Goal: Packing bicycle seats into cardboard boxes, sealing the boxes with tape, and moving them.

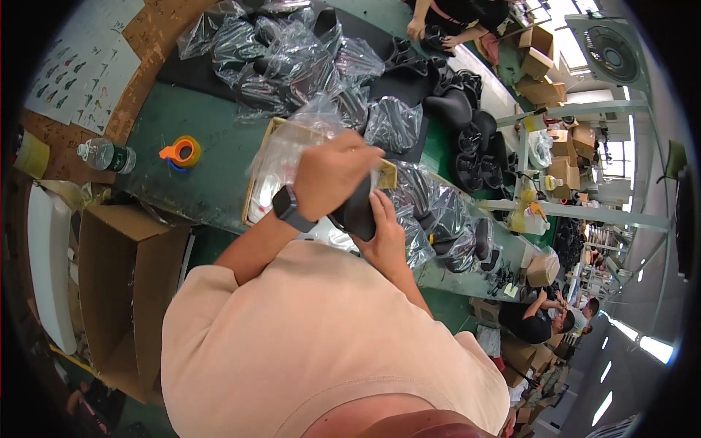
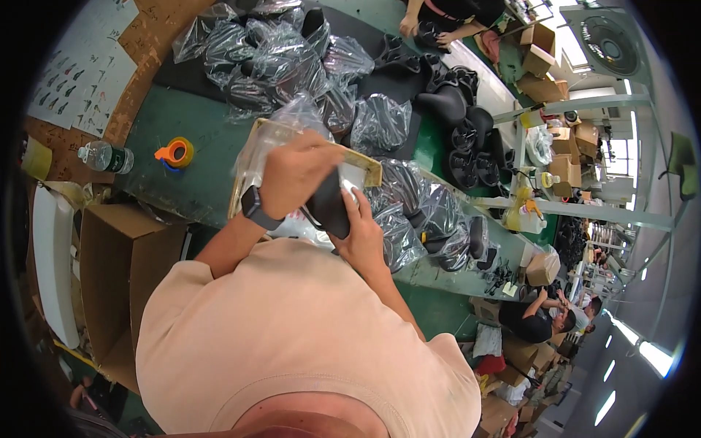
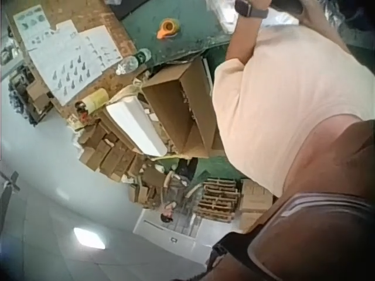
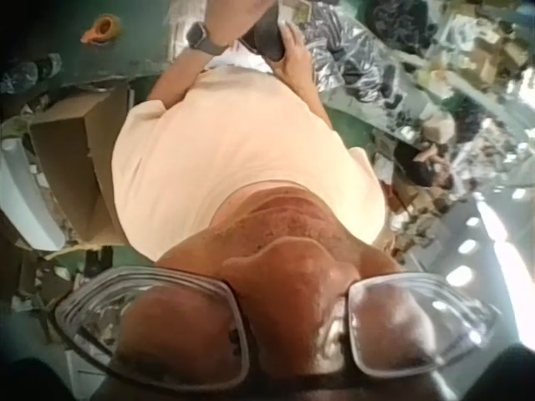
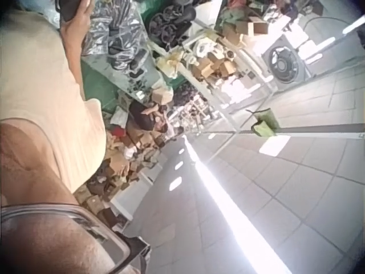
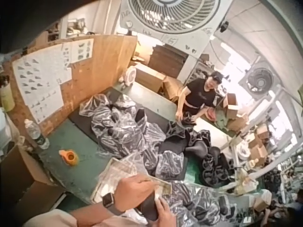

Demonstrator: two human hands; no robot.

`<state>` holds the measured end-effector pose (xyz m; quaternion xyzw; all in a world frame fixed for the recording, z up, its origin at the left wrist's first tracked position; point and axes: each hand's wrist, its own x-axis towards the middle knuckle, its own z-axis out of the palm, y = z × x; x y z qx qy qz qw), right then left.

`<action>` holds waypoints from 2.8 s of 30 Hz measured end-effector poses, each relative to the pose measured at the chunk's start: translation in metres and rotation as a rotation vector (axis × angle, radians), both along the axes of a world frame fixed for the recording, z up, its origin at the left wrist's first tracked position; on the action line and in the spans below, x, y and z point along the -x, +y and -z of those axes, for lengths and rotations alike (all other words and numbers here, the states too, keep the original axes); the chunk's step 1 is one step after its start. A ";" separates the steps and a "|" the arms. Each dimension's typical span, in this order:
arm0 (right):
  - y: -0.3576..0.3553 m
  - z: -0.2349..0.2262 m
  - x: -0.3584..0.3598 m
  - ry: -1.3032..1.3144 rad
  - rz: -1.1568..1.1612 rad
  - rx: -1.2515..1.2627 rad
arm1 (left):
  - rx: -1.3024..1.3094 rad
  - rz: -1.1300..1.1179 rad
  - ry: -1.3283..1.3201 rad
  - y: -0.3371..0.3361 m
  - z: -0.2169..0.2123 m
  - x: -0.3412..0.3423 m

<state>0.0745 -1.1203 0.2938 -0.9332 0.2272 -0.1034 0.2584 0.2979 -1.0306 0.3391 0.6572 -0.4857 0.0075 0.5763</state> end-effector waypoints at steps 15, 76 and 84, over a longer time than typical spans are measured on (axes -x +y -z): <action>-0.101 0.014 -0.092 -0.276 0.409 -1.370 | -0.186 -0.354 -0.242 -0.078 0.048 -0.044; -0.099 0.218 -0.062 0.317 -0.355 0.379 | -0.469 -0.300 0.188 0.113 0.150 0.025; -0.232 0.038 -0.055 0.056 -0.174 -0.550 | -0.559 0.021 0.189 0.073 0.167 0.041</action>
